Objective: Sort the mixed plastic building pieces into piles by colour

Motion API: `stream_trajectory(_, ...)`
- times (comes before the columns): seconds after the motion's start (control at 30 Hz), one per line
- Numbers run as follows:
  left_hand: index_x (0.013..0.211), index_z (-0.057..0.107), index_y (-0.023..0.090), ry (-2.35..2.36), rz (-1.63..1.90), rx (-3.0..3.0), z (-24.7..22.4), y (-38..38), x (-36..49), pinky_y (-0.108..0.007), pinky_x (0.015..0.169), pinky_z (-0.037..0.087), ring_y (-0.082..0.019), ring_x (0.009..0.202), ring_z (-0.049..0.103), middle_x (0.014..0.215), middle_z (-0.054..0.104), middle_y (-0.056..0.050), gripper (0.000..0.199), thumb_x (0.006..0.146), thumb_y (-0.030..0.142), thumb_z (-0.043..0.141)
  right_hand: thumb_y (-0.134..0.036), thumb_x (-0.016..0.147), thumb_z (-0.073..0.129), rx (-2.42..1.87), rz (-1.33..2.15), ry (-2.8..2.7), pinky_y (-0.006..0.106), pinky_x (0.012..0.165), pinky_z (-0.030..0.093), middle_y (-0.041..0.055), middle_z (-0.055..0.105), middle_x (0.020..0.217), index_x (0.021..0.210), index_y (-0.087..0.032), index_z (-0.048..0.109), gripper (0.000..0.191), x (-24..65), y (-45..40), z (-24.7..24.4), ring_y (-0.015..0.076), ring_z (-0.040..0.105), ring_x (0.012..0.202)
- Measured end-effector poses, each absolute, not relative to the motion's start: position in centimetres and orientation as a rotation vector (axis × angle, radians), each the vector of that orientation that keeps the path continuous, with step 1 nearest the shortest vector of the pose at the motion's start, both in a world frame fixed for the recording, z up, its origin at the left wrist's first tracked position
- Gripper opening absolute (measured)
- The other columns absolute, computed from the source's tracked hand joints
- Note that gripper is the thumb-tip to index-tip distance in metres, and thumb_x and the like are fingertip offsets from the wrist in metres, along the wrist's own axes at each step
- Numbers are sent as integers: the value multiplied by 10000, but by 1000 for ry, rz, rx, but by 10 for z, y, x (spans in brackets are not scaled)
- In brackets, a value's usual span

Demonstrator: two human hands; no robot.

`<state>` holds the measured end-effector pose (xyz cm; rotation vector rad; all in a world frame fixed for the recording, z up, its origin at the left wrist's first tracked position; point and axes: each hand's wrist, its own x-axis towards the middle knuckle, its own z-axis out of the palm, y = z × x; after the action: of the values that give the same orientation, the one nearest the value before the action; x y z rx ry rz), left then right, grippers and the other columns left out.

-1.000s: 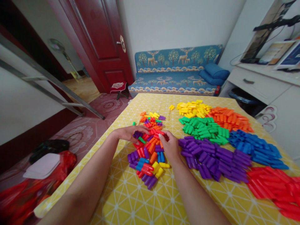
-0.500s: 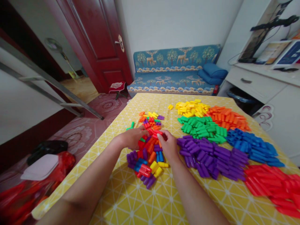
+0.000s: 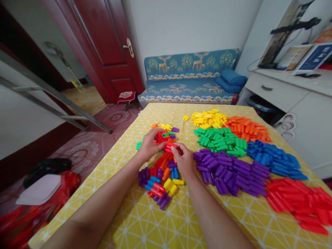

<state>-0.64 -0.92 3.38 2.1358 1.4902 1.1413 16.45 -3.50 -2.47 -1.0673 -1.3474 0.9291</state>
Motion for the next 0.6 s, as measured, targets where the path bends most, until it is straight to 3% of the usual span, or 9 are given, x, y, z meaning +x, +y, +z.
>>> stream_trajectory(0.23,1204,500,194,1033,1321,1297,16,-8,3,-269,688,524,-152,759,642,939,652,-47,561,727,384,725,-449,833,602,-1032,914,-1238,317,737,525,35,682,898,958,-214,628,267,163,-36,-23,197,637,815)
stream_trajectory(0.37,1141,559,166,791,1146,906,20,-4,-1,-261,593,518,-108,560,593,811,671,-47,502,832,561,538,-441,827,612,-1023,939,-1191,309,677,534,45,686,919,982,-216,619,273,163,-37,-22,189,644,762)
stream_trajectory(0.47,1123,576,161,701,1082,762,22,-1,-3,-254,622,529,-110,607,623,883,693,-80,556,862,631,435,-433,821,617,-1016,946,-1177,314,674,543,60,693,973,1039,-220,608,304,162,-38,-21,197,656,783)
stream_trajectory(0.6,1129,559,193,764,1202,864,15,0,-2,-221,626,513,-120,739,648,1057,677,-75,485,776,510,658,-424,809,627,-1025,963,-1179,325,690,546,60,699,964,1033,-216,609,306,161,-38,-21,198,659,778)
